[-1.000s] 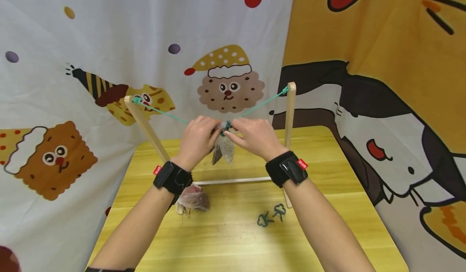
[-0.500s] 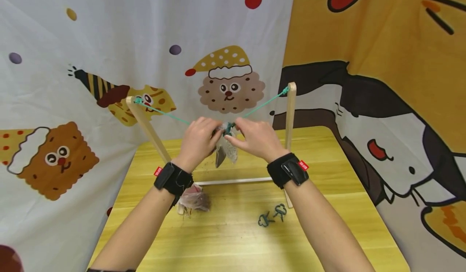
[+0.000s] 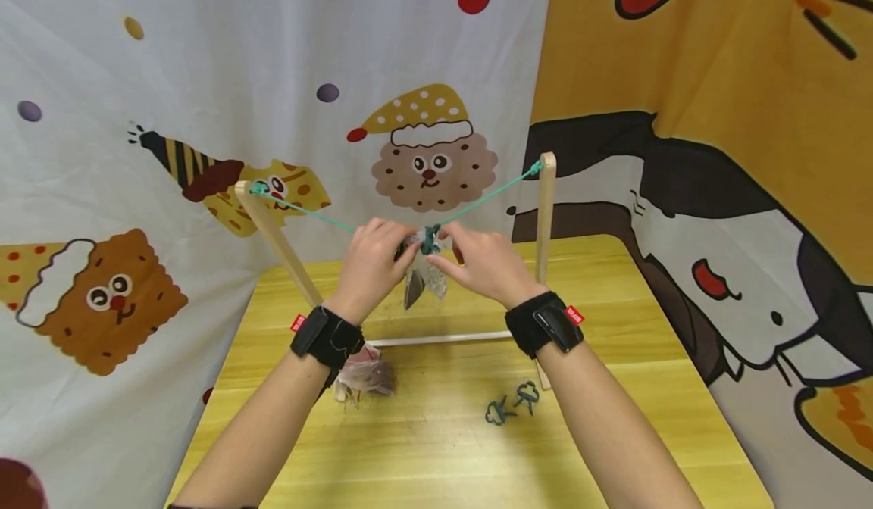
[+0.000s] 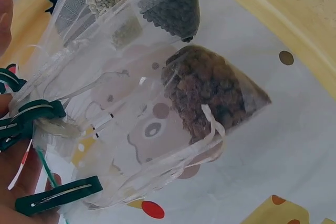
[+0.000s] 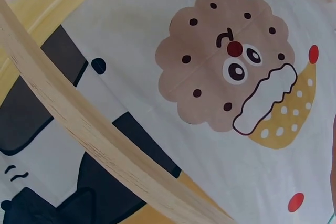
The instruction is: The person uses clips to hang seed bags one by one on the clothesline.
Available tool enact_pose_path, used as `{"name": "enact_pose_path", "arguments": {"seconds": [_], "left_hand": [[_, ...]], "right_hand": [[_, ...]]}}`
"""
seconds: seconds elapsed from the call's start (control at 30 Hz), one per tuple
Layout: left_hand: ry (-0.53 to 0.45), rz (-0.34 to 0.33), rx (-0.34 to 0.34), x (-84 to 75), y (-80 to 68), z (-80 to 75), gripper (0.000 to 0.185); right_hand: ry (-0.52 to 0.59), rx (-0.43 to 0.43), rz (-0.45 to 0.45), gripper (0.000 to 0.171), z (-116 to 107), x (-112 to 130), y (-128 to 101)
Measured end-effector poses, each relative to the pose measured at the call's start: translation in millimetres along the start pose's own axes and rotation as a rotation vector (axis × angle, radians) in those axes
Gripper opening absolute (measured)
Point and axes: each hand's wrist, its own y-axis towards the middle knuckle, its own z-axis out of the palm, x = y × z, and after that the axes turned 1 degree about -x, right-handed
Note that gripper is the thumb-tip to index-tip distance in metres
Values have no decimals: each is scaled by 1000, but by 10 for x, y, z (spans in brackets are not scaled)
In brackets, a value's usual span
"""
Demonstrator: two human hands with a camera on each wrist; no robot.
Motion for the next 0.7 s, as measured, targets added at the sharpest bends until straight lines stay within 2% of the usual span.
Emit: {"name": "enact_pose_path", "arguments": {"seconds": [0.23,0.4,0.53,0.7], "left_hand": [[9,20,-6,-10,-36,9,25],[28,50,-20,0,-75,-8,28],[32,62,-30,-8,-105,-35,31],[24,77,-24,-26,-189,-66,41]], "right_hand": [[-14,-75,-26,22,32,1,-98],[-12,-113,-34,20,85,40,-186],[14,-122,-36,19,137,61,-268],[55,-96,8,21,227,28,-423]]}}
